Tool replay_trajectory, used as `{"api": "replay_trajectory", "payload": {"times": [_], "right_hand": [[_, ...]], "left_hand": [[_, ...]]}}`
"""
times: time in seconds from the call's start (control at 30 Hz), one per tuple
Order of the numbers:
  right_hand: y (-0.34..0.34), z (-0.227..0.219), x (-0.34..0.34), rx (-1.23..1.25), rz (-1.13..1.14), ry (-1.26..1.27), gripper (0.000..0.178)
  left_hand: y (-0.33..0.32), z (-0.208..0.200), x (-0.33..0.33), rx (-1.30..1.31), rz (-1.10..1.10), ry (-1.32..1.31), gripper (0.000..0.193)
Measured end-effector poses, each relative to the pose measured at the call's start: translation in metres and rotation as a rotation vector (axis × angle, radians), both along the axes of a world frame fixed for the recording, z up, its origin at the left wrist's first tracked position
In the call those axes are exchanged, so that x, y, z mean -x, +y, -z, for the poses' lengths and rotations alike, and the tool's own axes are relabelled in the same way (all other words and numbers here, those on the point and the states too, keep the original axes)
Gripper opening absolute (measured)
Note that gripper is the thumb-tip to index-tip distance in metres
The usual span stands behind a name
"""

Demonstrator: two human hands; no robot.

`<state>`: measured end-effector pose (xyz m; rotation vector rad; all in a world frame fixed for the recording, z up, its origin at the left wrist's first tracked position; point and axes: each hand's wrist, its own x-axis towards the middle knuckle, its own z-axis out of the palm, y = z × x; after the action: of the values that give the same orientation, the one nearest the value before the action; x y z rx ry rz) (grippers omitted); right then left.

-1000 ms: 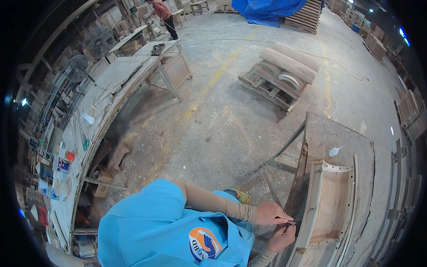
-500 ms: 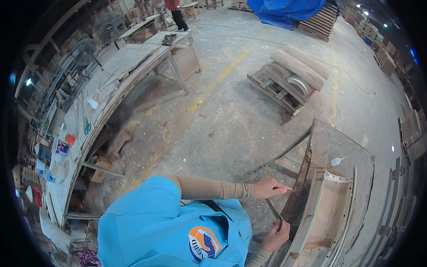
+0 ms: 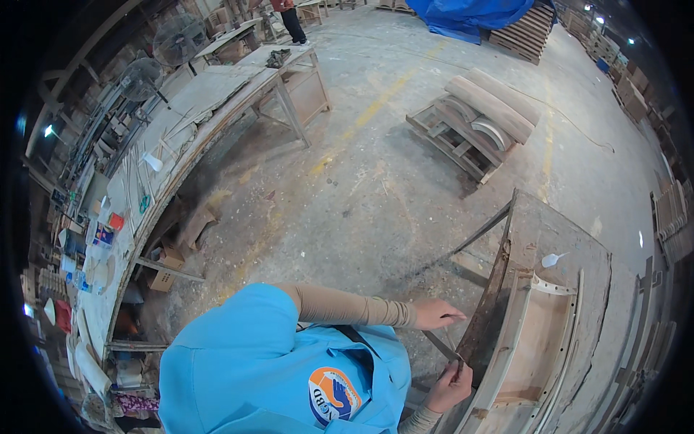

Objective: The person assembles a wooden furniture frame by hand. They pick up a thin wooden strip, align it with a pre-drilled hole in the frame, and insert it. They then use a small metal tool to tap the strip into place and adjust its position. The person repeats this process for another section of the frame.

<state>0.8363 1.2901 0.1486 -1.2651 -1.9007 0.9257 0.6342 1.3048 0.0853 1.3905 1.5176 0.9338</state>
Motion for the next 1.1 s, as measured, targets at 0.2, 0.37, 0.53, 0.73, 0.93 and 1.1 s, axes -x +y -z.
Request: {"api": "replay_trajectory", "payload": {"times": [0.2, 0.37, 0.53, 0.73, 0.93, 1.1], "right_hand": [[-0.003, 0.004, -0.003, 0.023, 0.105, 0.117, 0.013], [-0.002, 0.005, -0.010, -0.033, 0.087, 0.064, 0.012], [-0.003, -0.003, -0.006, 0.021, 0.035, 0.089, 0.016], [-0.002, -0.017, 0.004, 0.066, -0.013, 0.210, 0.016], [0.001, -0.015, -0.003, 0.109, -0.022, 0.227, 0.017], [0.003, -0.013, -0.003, 0.003, 0.004, 0.261, 0.020]], "left_hand": [[-0.001, -0.020, -0.032, -0.210, 0.113, -0.201, 0.024], [-0.013, -0.047, -0.047, -0.154, 0.173, -0.351, 0.020], [-0.017, -0.057, -0.035, -0.147, 0.153, -0.349, 0.015], [-0.015, -0.060, -0.027, -0.224, 0.123, -0.378, 0.015], [-0.011, -0.063, -0.031, -0.282, 0.101, -0.315, 0.015], [-0.003, -0.070, -0.038, -0.343, 0.105, -0.336, 0.015]]}}
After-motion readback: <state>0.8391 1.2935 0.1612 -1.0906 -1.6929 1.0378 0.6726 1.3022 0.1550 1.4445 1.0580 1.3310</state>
